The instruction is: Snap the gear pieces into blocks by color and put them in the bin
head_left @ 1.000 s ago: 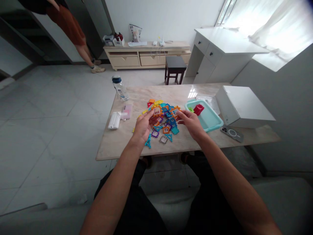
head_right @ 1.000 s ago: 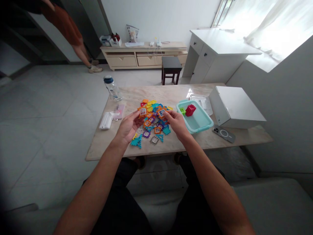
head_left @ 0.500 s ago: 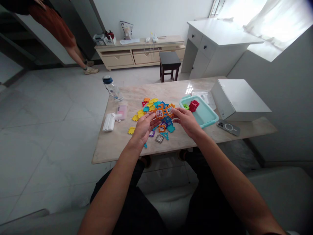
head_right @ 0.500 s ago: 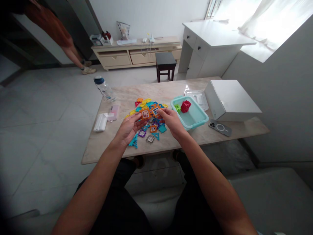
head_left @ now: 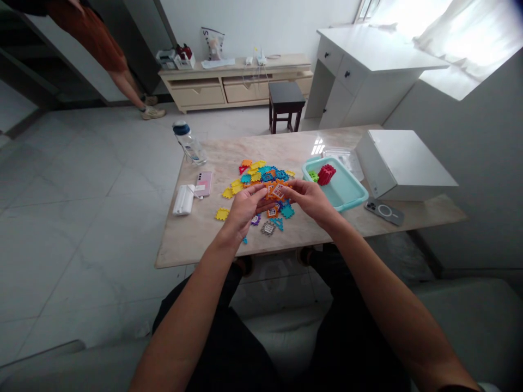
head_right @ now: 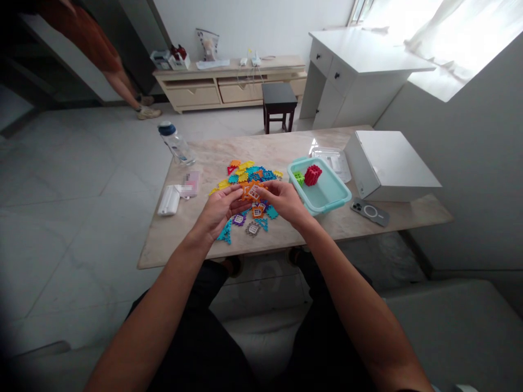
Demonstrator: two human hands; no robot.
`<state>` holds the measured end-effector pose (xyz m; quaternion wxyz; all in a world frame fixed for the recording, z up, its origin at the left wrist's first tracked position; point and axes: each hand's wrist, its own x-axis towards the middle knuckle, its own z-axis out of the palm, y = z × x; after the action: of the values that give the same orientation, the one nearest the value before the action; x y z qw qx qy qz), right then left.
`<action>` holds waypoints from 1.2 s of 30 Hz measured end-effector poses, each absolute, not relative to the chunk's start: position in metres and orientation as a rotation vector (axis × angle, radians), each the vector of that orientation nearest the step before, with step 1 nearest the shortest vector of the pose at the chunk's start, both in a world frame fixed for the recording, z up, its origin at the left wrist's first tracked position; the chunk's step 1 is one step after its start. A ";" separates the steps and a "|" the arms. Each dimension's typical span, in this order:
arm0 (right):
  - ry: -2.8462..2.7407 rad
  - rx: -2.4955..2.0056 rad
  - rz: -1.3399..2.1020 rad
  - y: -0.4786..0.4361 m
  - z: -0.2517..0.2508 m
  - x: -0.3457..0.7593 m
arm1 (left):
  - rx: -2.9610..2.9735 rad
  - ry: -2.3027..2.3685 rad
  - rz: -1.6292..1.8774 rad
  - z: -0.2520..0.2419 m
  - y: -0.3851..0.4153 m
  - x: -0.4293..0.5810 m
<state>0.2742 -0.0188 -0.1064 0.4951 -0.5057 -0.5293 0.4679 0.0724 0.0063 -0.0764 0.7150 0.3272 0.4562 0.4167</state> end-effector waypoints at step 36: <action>-2.049 -1.354 0.307 -0.029 -0.113 0.269 | 1.082 0.936 0.845 -0.090 0.007 0.070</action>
<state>0.2686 -0.0288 -0.1134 0.3273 -0.5169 -0.7823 0.1173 0.0704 0.0070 -0.0903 0.6742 0.4810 0.4159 0.3756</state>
